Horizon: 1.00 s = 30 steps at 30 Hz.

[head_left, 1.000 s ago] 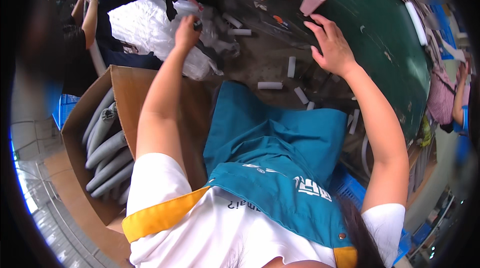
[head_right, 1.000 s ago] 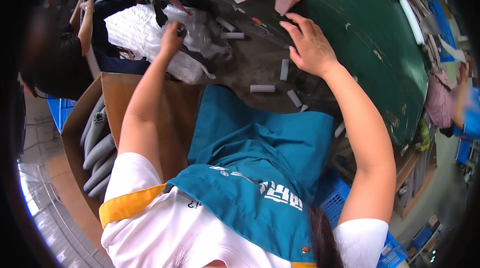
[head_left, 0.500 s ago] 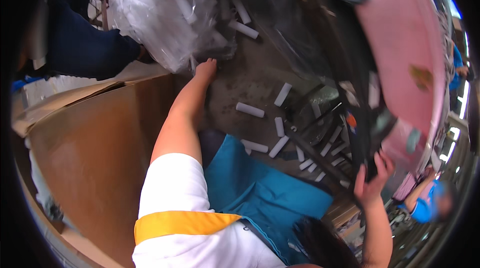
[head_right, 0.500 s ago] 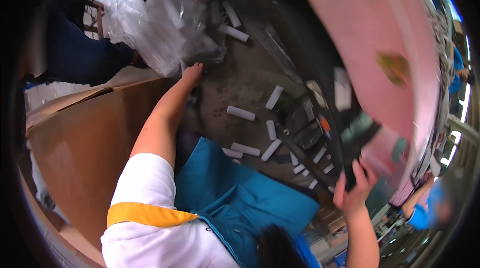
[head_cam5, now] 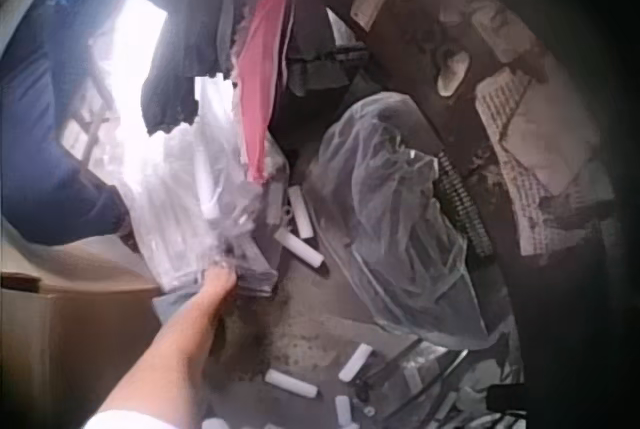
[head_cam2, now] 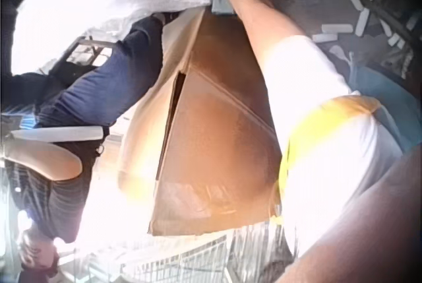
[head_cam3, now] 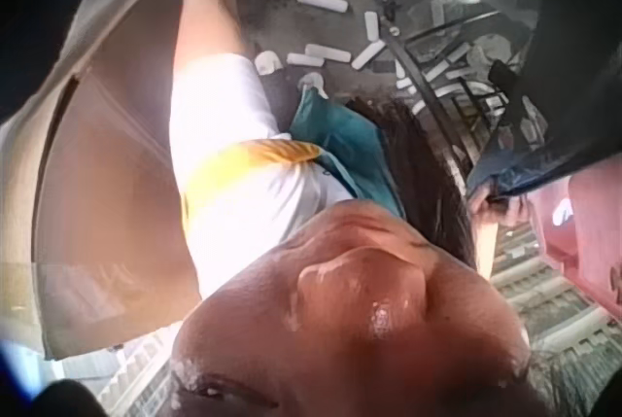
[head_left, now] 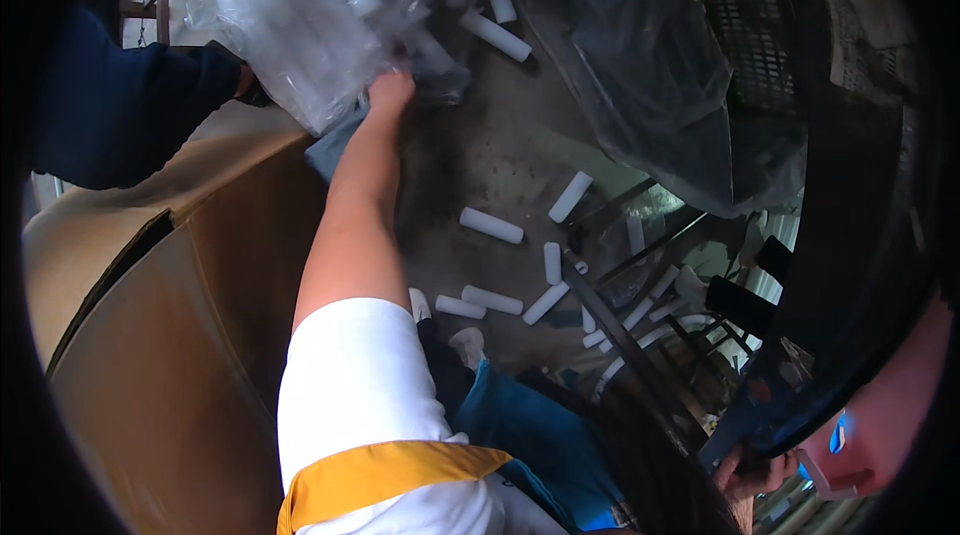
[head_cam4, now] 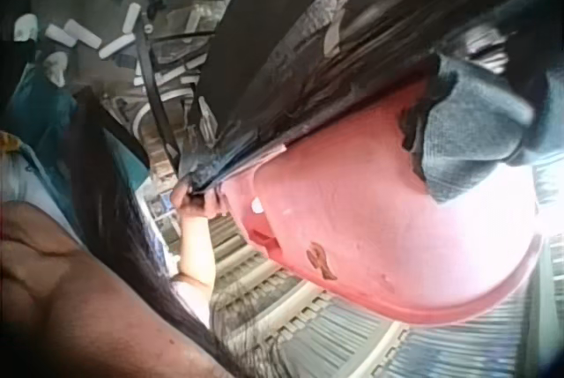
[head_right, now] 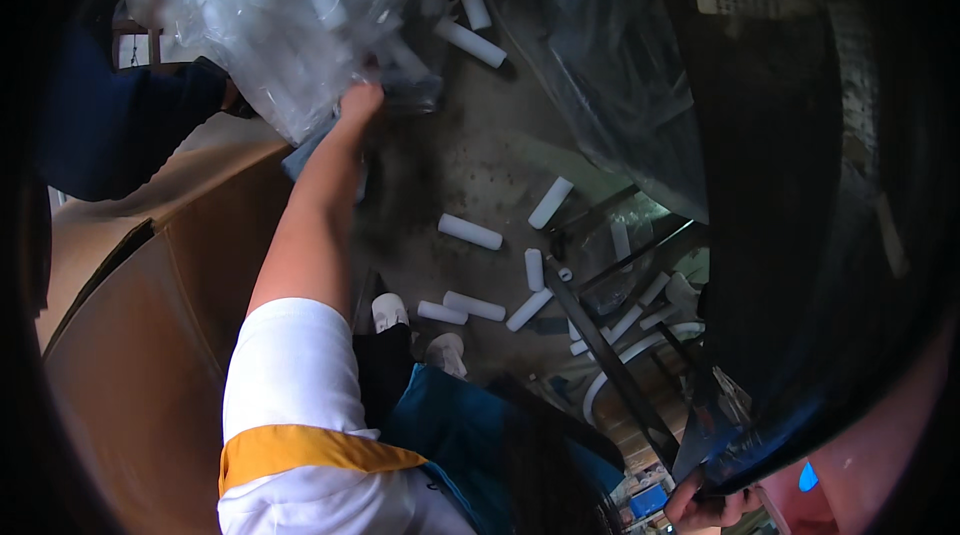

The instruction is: The person slides gray fabric sleeves onto white foam rollers, ties the open ends with string, and trims the excess with scissors. The finished rollers are placed into a cardboard box. The person repeats this process for multiple rollers.

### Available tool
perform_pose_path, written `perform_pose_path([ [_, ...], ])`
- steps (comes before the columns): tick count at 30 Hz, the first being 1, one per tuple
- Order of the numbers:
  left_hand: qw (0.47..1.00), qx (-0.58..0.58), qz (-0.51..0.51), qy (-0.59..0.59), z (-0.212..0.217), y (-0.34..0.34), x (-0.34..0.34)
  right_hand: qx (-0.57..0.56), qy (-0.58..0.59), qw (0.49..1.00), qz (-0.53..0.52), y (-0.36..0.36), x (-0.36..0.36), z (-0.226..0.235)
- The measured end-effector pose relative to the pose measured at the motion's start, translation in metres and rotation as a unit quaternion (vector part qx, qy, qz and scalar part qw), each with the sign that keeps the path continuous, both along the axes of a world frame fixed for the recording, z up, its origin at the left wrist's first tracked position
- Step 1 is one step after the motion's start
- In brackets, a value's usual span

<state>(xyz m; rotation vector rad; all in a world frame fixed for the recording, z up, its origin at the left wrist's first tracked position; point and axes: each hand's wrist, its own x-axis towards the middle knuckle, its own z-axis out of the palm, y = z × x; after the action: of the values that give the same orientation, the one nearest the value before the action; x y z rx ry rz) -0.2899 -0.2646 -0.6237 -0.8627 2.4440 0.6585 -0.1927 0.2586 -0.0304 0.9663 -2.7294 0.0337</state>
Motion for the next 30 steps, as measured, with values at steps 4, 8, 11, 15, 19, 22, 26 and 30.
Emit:
perform_pose_path([
  [4, 0.959, -0.203, 0.008, 0.199, -0.002, -0.032, -0.017, -0.034, 0.051, 0.998, -0.014, -0.009, -0.002, -0.015],
  [8, 0.967, -0.182, -0.039, 0.174, 0.020, -0.050, -0.009, -0.036, 0.051, 0.997, -0.055, -0.014, 0.000, -0.016],
  [11, 0.990, -0.131, 0.042, 0.036, 0.050, -0.058, -0.017, -0.002, 0.022, 0.999, -0.049, -0.011, 0.005, -0.008],
  [15, 0.993, -0.105, 0.048, -0.022, 0.056, -0.069, -0.018, 0.031, -0.014, 0.999, -0.035, -0.013, 0.002, 0.000],
  [19, 0.998, -0.058, 0.033, -0.019, 0.025, -0.088, -0.019, 0.048, -0.038, 0.998, -0.020, -0.017, 0.000, 0.005],
  [22, 0.991, 0.080, 0.067, -0.083, 0.033, -0.046, -0.033, 0.067, -0.059, 0.995, -0.034, -0.025, 0.007, 0.009],
  [26, 0.982, 0.054, 0.178, -0.035, 0.076, 0.016, -0.008, 0.058, -0.083, 0.995, -0.024, -0.025, 0.003, 0.008],
  [30, 0.993, 0.065, 0.065, -0.075, 0.062, -0.035, -0.010, 0.070, -0.103, 0.992, -0.015, -0.030, -0.005, 0.010],
])
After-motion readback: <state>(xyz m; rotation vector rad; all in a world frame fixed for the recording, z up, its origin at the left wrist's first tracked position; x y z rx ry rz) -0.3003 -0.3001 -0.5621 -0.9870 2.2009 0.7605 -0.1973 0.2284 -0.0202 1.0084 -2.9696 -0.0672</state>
